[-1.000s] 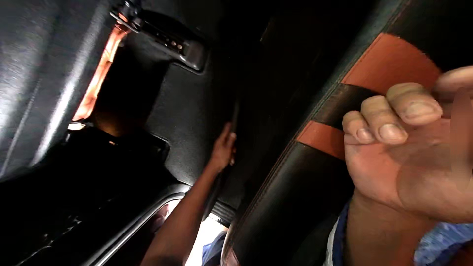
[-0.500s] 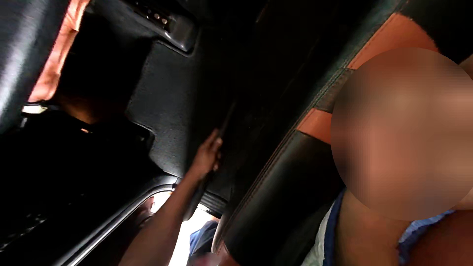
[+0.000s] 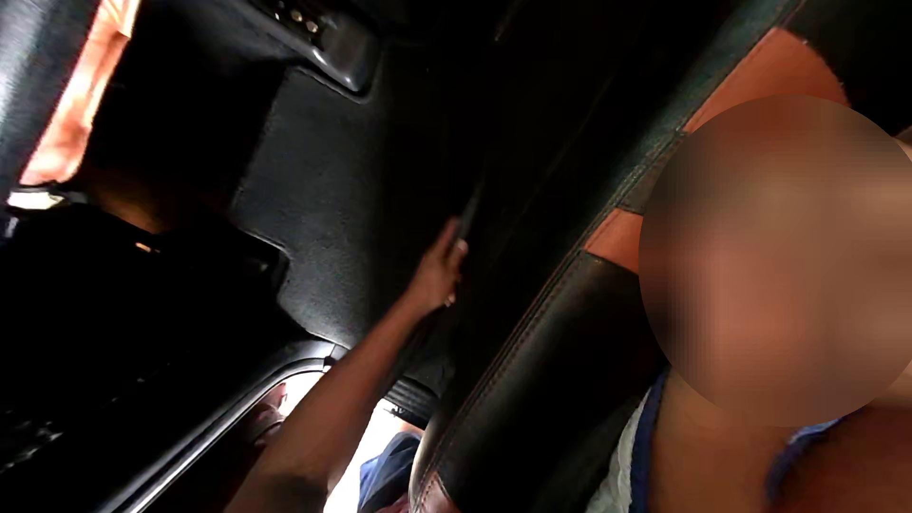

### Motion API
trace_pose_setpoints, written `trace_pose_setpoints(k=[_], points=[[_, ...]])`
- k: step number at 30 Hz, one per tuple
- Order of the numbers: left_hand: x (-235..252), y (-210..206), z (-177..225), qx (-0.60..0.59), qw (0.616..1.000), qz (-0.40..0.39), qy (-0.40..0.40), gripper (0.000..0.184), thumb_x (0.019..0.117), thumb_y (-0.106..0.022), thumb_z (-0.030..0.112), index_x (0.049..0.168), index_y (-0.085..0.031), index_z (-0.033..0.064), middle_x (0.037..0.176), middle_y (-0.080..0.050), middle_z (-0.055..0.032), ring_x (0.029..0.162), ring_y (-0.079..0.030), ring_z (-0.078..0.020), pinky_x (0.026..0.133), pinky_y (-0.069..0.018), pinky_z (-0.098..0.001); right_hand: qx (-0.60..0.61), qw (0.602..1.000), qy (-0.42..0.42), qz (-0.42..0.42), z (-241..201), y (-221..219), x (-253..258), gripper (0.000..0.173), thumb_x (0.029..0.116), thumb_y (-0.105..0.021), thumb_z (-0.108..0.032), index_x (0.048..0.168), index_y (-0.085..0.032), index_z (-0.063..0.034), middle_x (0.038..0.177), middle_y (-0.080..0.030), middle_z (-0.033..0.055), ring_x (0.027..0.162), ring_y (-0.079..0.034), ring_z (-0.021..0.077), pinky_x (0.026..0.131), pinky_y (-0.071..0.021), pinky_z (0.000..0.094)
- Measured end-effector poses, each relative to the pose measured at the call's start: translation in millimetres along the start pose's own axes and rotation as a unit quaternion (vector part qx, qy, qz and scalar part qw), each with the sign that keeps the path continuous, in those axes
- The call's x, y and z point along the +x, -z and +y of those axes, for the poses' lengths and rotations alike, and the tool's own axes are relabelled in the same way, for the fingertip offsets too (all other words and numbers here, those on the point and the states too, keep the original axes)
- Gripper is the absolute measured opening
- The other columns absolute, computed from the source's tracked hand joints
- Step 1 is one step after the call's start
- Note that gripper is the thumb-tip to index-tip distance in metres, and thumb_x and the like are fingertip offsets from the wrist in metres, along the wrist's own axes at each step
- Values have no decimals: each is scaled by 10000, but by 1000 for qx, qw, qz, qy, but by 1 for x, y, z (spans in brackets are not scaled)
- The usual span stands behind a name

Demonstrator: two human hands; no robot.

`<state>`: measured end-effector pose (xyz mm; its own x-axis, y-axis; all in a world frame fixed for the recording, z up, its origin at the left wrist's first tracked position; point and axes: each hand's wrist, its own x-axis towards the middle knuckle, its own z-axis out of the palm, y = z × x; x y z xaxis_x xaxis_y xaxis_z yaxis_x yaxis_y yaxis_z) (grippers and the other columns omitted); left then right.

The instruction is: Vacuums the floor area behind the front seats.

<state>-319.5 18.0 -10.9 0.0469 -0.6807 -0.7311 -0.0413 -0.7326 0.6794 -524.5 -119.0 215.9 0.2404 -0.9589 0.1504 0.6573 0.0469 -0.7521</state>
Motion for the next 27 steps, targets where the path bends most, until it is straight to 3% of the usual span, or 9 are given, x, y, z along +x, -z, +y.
trace_pose_setpoints(k=[3,7,10,12,15,18,22,24,27], points=[[-16,-2,18,-10,998,-55,21,546,1097,-433,443,1617,-277,389,806,-597,-74,470,-513,-141,428,-485,-300,15,1000,-7,4,-2,-1,0,290,1017,-437,-259,1151,-589,-51,817,-580,43,696,-595,175,668,-549,339],[24,49,9,-73,986,150,-24,557,1107,-396,454,1629,-215,390,763,-593,-101,480,-539,-214,437,-519,-380,14,1000,-11,-10,-2,1,-3,280,1030,-463,-266,1176,-594,-66,853,-596,39,727,-609,178,694,-560,343],[13,8,-8,-42,999,29,-17,595,1087,-391,528,1618,-126,490,894,-652,-106,543,-599,-214,475,-559,-382,-2,1000,-13,-20,-2,-1,-3,282,1030,-478,-274,1193,-601,-80,870,-594,28,735,-604,167,682,-550,323],[-8,-16,-2,-17,997,-69,-4,583,1094,-428,476,1631,-207,429,996,-662,-94,568,-587,-176,490,-537,-346,2,1000,-15,-19,-2,0,-3,293,1028,-485,-280,1199,-618,-82,871,-604,24,727,-605,159,677,-546,316],[-8,23,7,-48,996,70,-12,539,1108,-425,411,1624,-292,328,846,-635,-91,529,-566,-176,473,-531,-338,17,999,-18,-24,-3,3,-2,302,1032,-475,-275,1213,-624,-85,879,-620,27,724,-618,161,676,-554,315],[30,61,-14,-61,974,217,-27,583,1102,-386,477,1637,-172,389,770,-613,-106,502,-573,-221,468,-548,-394,6,999,-17,-26,-1,2,-5,292,1028,-499,-288,1219,-619,-102,890,-616,23,728,-615,158,679,-553,307],[-1,-5,-11,-9,1000,18,-22,609,1093,-438,464,1646,-194,383,1044,-681,-102,610,-619,-185,530,-563,-364,2,999,-21,-34,-1,1,-3,294,1029,-518,-310,1240,-623,-134,890,-631,4,737,-627,146,696,-558,306],[-8,-10,2,5,999,21,-32,575,1095,-460,418,1634,-278,336,1138,-698,-101,662,-649,-179,579,-581,-370,20,999,-29,-39,-2,2,-2,294,1030,-518,-314,1244,-625,-143,892,-633,6,742,-626,149,708,-557,311],[35,43,9,-39,978,199,-47,575,1108,-425,413,1641,-239,303,790,-636,-110,520,-594,-207,488,-560,-379,32,998,-28,-46,-2,3,-2,290,1031,-515,-305,1238,-621,-131,903,-631,13,750,-629,151,704,-556,304]])
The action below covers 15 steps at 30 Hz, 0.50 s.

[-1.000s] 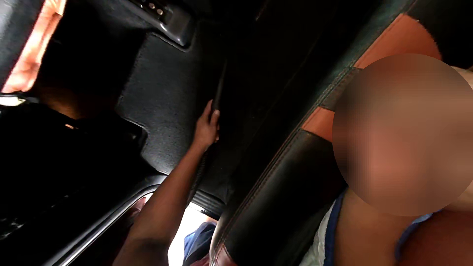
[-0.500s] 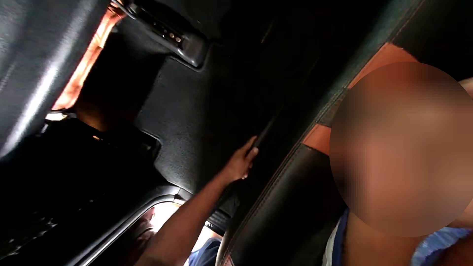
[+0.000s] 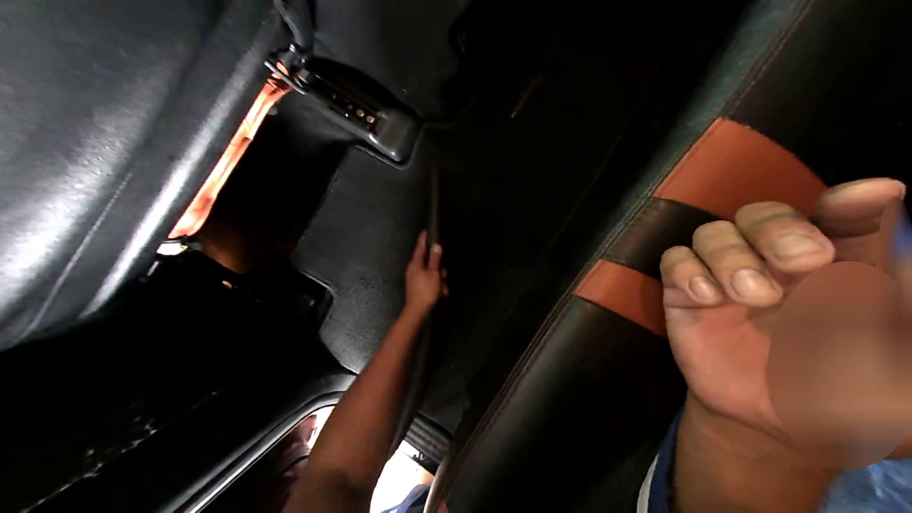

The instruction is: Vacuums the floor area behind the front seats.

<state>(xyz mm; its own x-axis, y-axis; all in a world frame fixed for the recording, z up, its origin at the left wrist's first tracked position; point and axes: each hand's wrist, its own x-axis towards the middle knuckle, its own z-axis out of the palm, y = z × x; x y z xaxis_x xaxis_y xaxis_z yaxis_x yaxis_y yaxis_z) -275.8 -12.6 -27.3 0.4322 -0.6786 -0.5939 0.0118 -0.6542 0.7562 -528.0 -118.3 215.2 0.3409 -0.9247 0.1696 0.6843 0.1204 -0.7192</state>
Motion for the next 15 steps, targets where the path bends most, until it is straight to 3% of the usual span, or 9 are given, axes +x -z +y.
trace_pose_setpoints(k=[2,3,5,7,8,10,12,13,15], points=[[9,-7,-11,-2,1000,14,3,603,1101,-393,471,1643,-144,388,789,-633,-114,511,-601,-227,478,-573,-403,-10,1000,1,-1,1,-2,-1,275,1037,-517,-301,1226,-623,-130,906,-626,9,745,-627,146,694,-557,293],[-5,-18,-11,5,999,-32,6,618,1103,-393,466,1647,-110,389,860,-654,-119,540,-615,-220,491,-578,-395,-13,1000,3,-2,1,-2,0,276,1035,-527,-304,1223,-631,-133,911,-635,9,748,-634,144,693,-563,294],[-49,-37,-7,23,985,-169,27,615,1094,-444,453,1646,-182,384,1092,-683,-112,617,-627,-184,533,-569,-364,-10,1000,4,1,1,-1,-1,287,1031,-524,-314,1226,-636,-135,917,-638,7,751,-631,140,695,-559,292],[-73,-37,-9,23,978,-204,40,576,1091,-471,425,1630,-280,356,1059,-684,-97,601,-606,-173,527,-546,-357,-2,1000,3,6,0,0,-1,296,1034,-522,-325,1233,-637,-137,911,-640,7,745,-625,137,693,-553,293],[-69,-24,-11,18,986,-162,37,566,1100,-455,406,1631,-286,314,1030,-692,-98,594,-616,-175,522,-561,-354,1,1000,3,11,0,1,-1,292,1037,-514,-323,1226,-638,-137,902,-641,9,738,-625,138,689,-551,293],[-39,20,-13,-23,999,-10,45,561,1119,-400,384,1640,-249,238,823,-649,-110,528,-593,-198,481,-554,-363,7,1000,7,18,1,3,-1,288,1038,-509,-307,1220,-642,-126,901,-644,16,730,-626,143,683,-551,293],[-2,57,-22,-51,990,118,59,575,1117,-356,448,1644,-200,277,743,-616,-111,490,-578,-217,468,-552,-393,6,1000,5,21,2,5,-3,293,1034,-520,-308,1221,-642,-120,905,-648,23,734,-634,151,684,-558,297],[7,63,-26,-59,986,142,68,589,1110,-339,490,1644,-161,315,740,-610,-112,484,-582,-223,463,-560,-405,4,1000,6,22,3,5,-4,291,1032,-520,-306,1218,-640,-115,906,-649,25,733,-637,152,680,-561,296],[-7,50,-27,-60,992,88,63,614,1112,-329,481,1653,-82,328,745,-606,-108,484,-586,-220,456,-564,-393,-2,1000,5,21,3,5,-3,281,1034,-508,-294,1205,-633,-110,907,-646,27,735,-631,149,682,-553,291]])
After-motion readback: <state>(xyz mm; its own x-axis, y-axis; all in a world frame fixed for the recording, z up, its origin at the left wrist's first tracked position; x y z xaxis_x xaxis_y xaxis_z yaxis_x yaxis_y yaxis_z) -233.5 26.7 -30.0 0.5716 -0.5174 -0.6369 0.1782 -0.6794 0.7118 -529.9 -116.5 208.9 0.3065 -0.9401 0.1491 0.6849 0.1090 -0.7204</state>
